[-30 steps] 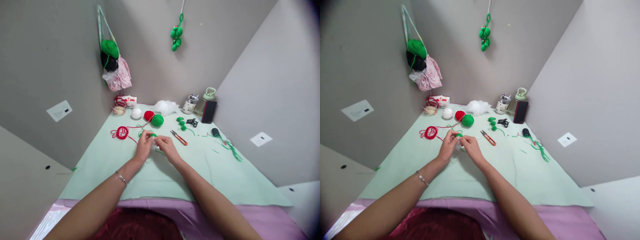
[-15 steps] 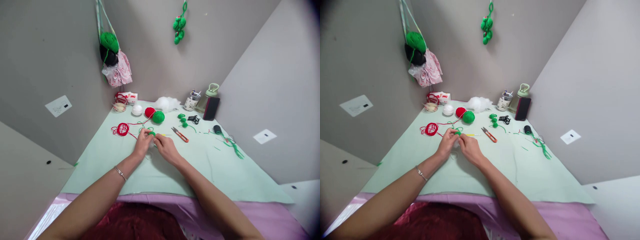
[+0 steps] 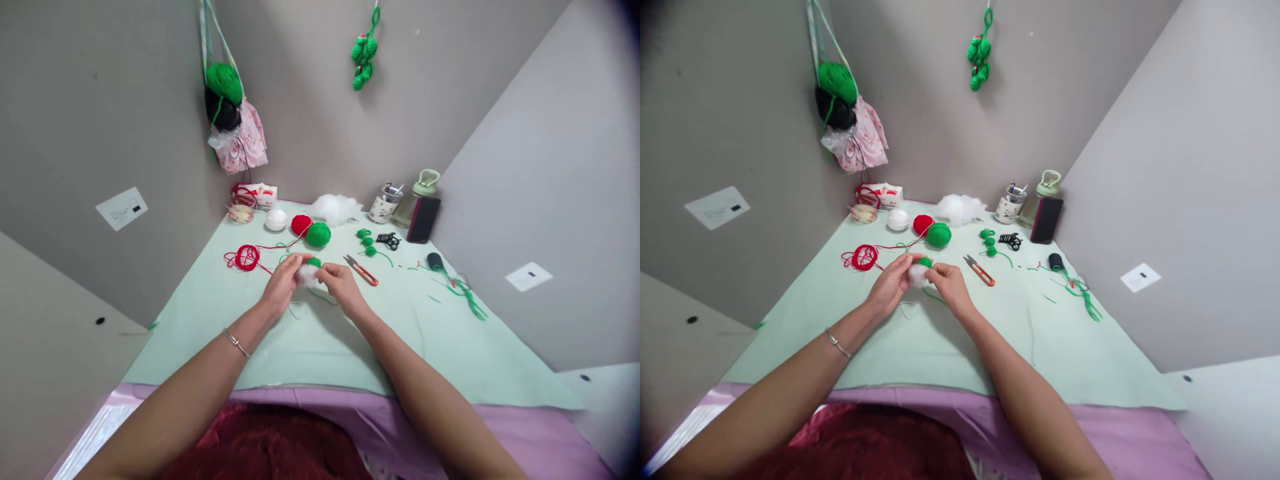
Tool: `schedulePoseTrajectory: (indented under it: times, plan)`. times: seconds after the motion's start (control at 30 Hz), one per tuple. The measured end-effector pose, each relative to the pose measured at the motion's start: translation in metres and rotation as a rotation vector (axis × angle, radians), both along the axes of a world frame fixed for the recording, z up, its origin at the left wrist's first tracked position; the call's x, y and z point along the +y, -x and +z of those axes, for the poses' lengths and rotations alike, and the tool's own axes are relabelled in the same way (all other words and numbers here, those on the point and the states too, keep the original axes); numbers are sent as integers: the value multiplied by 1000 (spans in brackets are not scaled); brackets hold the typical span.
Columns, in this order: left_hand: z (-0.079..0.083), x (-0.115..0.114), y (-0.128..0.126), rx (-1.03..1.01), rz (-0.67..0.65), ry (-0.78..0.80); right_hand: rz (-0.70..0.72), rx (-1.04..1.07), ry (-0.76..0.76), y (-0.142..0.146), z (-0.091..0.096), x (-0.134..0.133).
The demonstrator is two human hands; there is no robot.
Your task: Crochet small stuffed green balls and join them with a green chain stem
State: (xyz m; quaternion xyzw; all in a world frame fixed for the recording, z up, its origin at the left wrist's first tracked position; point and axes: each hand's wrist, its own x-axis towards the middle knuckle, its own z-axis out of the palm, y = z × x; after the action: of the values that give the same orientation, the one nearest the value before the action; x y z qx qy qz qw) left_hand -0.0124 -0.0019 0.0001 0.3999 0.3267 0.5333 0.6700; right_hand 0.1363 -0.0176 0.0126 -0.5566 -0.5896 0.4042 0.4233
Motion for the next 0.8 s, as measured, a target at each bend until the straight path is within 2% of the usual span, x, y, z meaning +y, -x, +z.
schedulePoseTrajectory:
  times: [0.13, 0.23, 0.5, 0.63, 0.8]
  plan:
    - [3, -1, 3, 0, -79, -9, 53, 69, 77, -3, 3, 1]
    - [1, -2, 1, 31, -80, -7, 84, 67, 88, -5, 4, 1]
    - [-12, 3, -8, 140, 123, -43, 85, -52, -73, 5, 3, -9]
    - [-13, 9, -12, 185, 242, -102, 55, -43, -94, 13, -2, -7]
    - [-10, 4, -12, 184, 245, -142, 27, -9, -65, 12, -6, 1]
